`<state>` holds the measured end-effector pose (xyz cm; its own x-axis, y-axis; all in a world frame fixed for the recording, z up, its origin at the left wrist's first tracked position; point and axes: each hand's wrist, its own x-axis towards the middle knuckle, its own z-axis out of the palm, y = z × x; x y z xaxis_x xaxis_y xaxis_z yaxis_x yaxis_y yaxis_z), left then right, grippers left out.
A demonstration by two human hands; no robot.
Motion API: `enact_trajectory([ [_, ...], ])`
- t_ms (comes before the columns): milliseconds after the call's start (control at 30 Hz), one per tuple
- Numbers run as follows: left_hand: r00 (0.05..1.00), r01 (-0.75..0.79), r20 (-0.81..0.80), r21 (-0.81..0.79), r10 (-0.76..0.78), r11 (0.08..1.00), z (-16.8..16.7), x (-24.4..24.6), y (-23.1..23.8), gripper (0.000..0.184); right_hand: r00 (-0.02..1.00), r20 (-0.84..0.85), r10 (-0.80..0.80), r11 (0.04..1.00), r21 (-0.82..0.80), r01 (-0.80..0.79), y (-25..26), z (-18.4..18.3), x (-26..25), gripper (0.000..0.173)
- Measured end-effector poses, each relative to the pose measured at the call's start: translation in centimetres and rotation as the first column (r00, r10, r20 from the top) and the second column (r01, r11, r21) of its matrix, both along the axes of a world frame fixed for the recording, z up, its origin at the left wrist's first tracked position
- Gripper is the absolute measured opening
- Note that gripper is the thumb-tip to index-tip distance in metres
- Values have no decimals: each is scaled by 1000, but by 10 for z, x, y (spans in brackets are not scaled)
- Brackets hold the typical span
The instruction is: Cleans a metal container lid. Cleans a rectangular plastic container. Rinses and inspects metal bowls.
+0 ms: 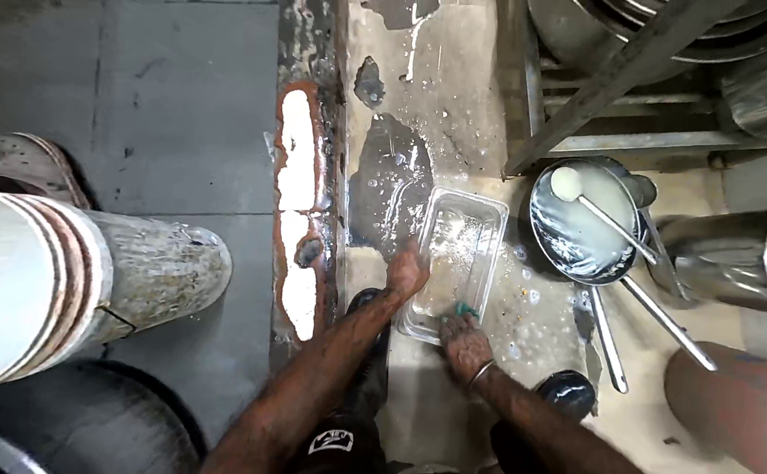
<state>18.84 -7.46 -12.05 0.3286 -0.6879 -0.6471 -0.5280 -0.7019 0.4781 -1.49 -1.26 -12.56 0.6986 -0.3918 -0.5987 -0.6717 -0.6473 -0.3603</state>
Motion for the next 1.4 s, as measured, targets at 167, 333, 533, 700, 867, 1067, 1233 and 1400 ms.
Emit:
enact_trajectory([
  [167, 999, 34, 22, 29, -35, 999, -12, 15, 23, 52, 940, -115, -322, 944, 42, 328, 13, 3, 65, 43],
  [333, 937, 267, 162, 241, -310, 933, -4, 39, 24, 46, 972, -157, -178, 919, 327, 221, 9, 8, 110, 74],
  [533, 837, 430, 228, 288, -497, 856, -6, 39, 25, 48, 933, -256, 254, 945, 273, -182, -38, 16, 66, 42],
  [700, 799, 503, 189, 311, -571, 807, 1, 35, 22, 44, 872, -465, 154, 987, 24, -162, -128, -2, -1, 75],
  [867, 815, 496, 180, 275, -551, 824, 4, 28, 22, 45, 918, -383, 104, 978, 205, -26, -154, 16, -12, 104],
  [1067, 795, 514, 189, 292, -576, 806, 1, 30, 26, 44, 916, -397, 49, 968, 245, 55, -136, 1, 8, 35],
  [1233, 799, 497, 226, 271, -557, 824, -6, 27, 30, 45, 895, -364, -258, 964, -36, 263, -149, 7, 10, 24],
  [1400, 832, 452, 202, 295, -517, 842, -1, 25, 33, 46, 856, 41, -515, 817, -279, 505, -131, 4, 6, 41],
])
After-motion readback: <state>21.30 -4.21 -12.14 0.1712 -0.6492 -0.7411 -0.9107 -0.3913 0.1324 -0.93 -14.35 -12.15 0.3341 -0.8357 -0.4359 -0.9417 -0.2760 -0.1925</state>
